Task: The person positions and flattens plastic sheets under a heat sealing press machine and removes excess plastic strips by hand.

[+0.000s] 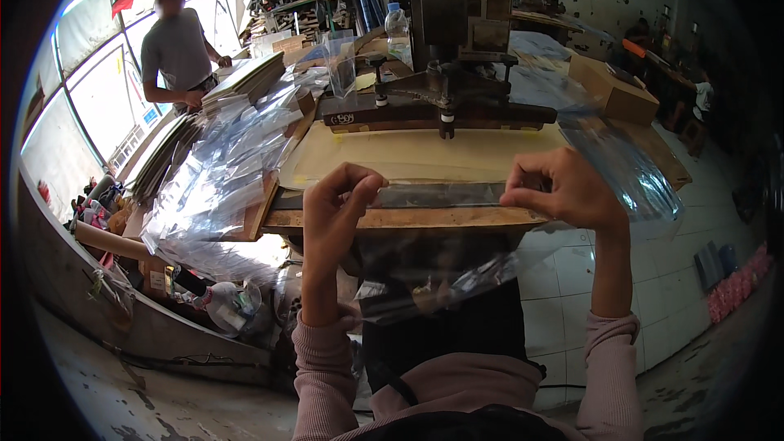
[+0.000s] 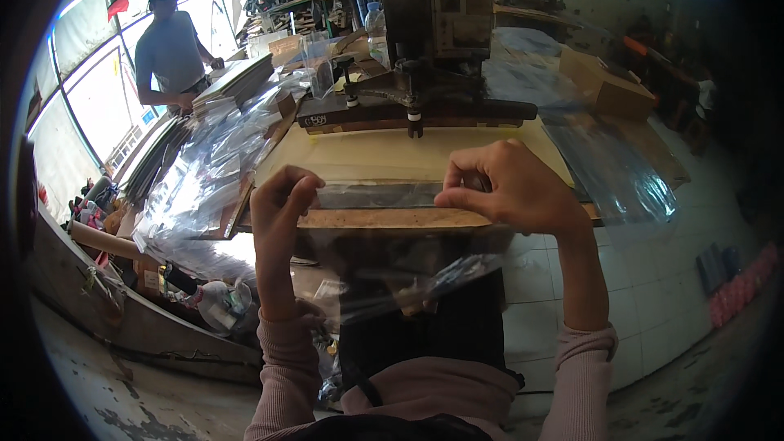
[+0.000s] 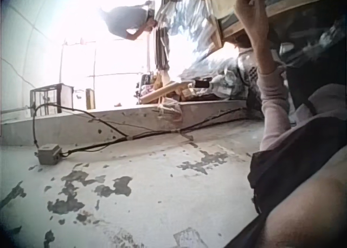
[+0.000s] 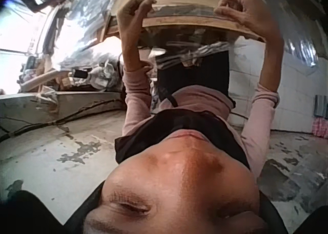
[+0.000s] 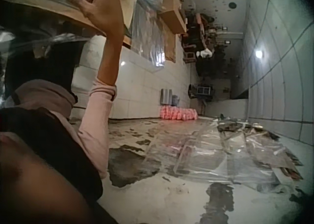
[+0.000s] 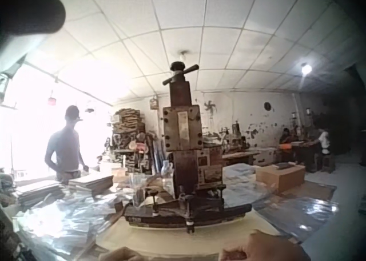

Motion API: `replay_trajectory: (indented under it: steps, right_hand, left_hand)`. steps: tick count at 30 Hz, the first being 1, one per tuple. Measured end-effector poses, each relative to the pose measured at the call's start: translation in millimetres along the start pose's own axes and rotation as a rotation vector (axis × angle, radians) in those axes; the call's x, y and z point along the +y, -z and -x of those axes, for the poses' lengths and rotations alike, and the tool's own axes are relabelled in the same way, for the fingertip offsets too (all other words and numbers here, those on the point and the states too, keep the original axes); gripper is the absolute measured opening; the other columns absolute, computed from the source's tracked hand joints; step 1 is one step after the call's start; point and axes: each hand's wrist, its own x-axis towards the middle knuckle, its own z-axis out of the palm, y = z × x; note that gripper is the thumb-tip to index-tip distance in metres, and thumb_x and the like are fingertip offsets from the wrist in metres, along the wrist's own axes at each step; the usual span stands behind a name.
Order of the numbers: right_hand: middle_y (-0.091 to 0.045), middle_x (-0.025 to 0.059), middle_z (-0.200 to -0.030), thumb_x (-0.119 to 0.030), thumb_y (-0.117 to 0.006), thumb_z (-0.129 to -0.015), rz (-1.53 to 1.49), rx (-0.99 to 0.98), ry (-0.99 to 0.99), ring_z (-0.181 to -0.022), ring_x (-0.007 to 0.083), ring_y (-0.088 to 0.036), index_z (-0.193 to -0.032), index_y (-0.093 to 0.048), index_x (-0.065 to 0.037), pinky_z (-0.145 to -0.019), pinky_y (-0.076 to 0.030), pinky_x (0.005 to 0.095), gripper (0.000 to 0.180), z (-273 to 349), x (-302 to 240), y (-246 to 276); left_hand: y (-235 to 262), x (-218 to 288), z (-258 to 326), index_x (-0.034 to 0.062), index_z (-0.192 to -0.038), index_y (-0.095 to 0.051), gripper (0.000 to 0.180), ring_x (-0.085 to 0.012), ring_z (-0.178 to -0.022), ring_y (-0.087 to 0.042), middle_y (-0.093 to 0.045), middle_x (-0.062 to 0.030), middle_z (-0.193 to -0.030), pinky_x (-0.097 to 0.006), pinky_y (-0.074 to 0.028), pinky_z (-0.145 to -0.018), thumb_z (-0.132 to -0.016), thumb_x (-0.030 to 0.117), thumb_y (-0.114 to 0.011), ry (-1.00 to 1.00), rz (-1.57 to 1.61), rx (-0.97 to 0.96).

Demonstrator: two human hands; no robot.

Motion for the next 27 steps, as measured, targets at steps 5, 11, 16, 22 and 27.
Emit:
replay_trajectory:
  steps: [5,11,16,22,27]
  right_hand:
    - [-0.055,0.0009,-0.054,-0.025,-0.07,-0.077,-0.015,-0.055,0.048,-0.049,0.0061,-0.047,-0.071,-0.062,-0.004,-0.047,-0.036,0.0236,0.023,28,-18,14]
    - [-0.053,-0.0025,-0.053,-0.023,-0.071,-0.076,-0.292,-0.142,0.051,-0.048,0.0027,-0.043,-0.07,-0.063,-0.005,-0.046,-0.032,0.0207,0.021,41,-12,11]
    - [-0.051,-0.0036,-0.051,-0.022,-0.071,-0.077,-0.411,-0.199,0.071,-0.045,0.0011,-0.04,-0.072,-0.063,-0.005,-0.043,-0.03,0.0197,0.02,47,-8,9]
    - [-0.051,-0.0033,-0.049,-0.021,-0.072,-0.076,-0.295,-0.229,0.2,-0.042,0.0009,-0.039,-0.07,-0.061,-0.006,-0.041,-0.029,0.0197,0.02,50,-10,10]
    - [-0.053,-0.0026,-0.049,-0.022,-0.07,-0.078,-0.276,-0.305,0.259,-0.041,0.0029,-0.046,-0.072,-0.06,-0.006,-0.042,-0.033,0.02,0.02,50,-10,6]
  left_hand:
    - [3,24,31,0.0001,-0.074,-0.058,0.014,-0.0023,-0.058,-0.047,-0.055,0.0016,-0.062,-0.017,-0.036,-0.054,-0.082,0.01,-0.063,-0.148,-0.089,0.109]
    - [-6,41,52,-0.0007,-0.065,-0.053,0.022,-0.004,-0.049,-0.044,-0.052,-0.0004,-0.057,-0.017,-0.032,-0.047,-0.082,0.01,-0.062,-0.266,-0.016,0.224]
    - [-7,44,62,-0.0018,-0.064,-0.052,0.027,-0.0057,-0.045,-0.044,-0.05,-0.0029,-0.055,-0.018,-0.03,-0.042,-0.083,0.014,-0.062,-0.285,0.112,0.245]
    - [-8,44,69,-0.0016,-0.062,-0.051,0.032,-0.0056,-0.044,-0.043,-0.049,-0.0031,-0.053,-0.018,-0.028,-0.04,-0.082,0.019,-0.064,-0.377,0.143,0.278]
    - [-3,33,70,-0.0012,-0.063,-0.051,0.032,-0.0062,-0.045,-0.044,-0.049,-0.0026,-0.053,-0.018,-0.03,-0.042,-0.082,0.021,-0.065,-0.342,0.105,0.25]
